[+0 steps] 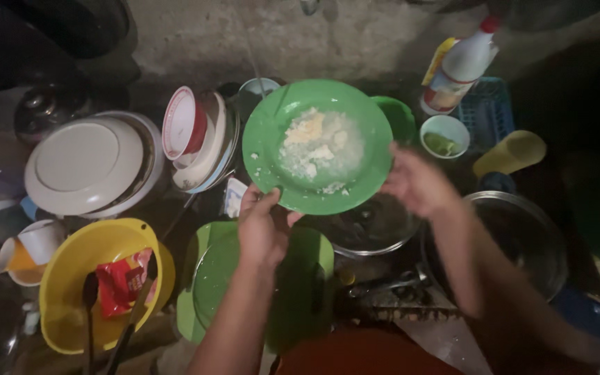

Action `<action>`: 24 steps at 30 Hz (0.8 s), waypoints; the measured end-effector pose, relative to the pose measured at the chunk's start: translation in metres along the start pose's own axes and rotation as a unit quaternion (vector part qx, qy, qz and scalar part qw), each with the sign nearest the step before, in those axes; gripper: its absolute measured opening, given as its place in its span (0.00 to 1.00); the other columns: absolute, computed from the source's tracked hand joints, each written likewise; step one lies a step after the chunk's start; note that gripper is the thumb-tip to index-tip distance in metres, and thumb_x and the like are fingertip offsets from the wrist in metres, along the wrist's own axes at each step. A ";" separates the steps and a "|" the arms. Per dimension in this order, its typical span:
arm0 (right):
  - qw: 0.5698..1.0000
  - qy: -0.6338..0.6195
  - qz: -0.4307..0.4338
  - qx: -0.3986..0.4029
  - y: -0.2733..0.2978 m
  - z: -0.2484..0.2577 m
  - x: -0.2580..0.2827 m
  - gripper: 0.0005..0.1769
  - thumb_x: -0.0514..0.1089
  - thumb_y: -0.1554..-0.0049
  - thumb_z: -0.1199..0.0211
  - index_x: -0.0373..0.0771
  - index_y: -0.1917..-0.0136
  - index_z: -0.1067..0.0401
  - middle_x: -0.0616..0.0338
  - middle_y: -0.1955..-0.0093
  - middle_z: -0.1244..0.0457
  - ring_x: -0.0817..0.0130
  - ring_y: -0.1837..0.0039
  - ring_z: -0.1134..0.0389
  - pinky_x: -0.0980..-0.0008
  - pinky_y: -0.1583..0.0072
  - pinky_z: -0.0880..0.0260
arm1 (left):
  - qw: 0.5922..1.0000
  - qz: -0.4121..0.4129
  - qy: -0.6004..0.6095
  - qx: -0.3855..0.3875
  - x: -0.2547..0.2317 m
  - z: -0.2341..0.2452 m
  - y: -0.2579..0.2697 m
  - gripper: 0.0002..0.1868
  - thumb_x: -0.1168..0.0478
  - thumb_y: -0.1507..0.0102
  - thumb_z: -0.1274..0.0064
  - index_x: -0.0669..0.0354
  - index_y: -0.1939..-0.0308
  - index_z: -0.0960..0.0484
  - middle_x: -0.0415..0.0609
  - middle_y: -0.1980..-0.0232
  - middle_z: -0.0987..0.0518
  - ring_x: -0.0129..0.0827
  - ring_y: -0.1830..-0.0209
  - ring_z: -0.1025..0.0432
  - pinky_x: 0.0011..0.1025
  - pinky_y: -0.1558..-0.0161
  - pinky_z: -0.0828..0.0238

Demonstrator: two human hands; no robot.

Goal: The person washes dishes at a cluttered kitchen sink. They stack and rinse plates under running water, scrub a black pot containing rice residue with a blue sponge, rinse it, and finally wash a spoon under the tap.

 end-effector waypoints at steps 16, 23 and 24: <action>0.986 -0.142 0.082 -0.002 0.001 0.008 -0.019 0.26 0.42 0.40 0.47 0.43 0.28 0.42 0.55 0.32 0.37 0.59 0.33 0.34 0.57 0.35 0.30 | 0.952 0.017 -0.296 -0.077 -0.011 -0.038 -0.144 0.15 0.55 0.33 0.55 0.52 0.44 0.26 0.49 0.44 0.23 0.39 0.47 0.28 0.41 0.54 0.29; 0.957 -0.288 0.036 -0.016 -0.043 0.031 -0.051 0.23 0.42 0.40 0.46 0.38 0.32 0.36 0.54 0.33 0.37 0.59 0.32 0.35 0.58 0.31 0.32 | 0.957 -0.114 -0.267 0.005 0.020 -0.031 -0.237 0.12 0.62 0.34 0.45 0.63 0.48 0.19 0.50 0.50 0.18 0.35 0.53 0.24 0.33 0.51 0.26; 0.952 -0.304 0.030 -0.018 -0.052 0.033 -0.053 0.22 0.41 0.40 0.46 0.38 0.33 0.36 0.54 0.33 0.37 0.60 0.32 0.35 0.58 0.31 0.32 | 0.946 -0.118 -0.302 -0.009 0.020 -0.035 -0.243 0.12 0.61 0.33 0.44 0.64 0.49 0.19 0.51 0.51 0.18 0.35 0.54 0.24 0.33 0.53 0.26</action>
Point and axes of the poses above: each hand's wrist, its own y-axis away from the middle knuckle, its own z-axis out of the back of the hand, x = y × z, the point moved 1 cm from there along -y, towards the middle knuckle
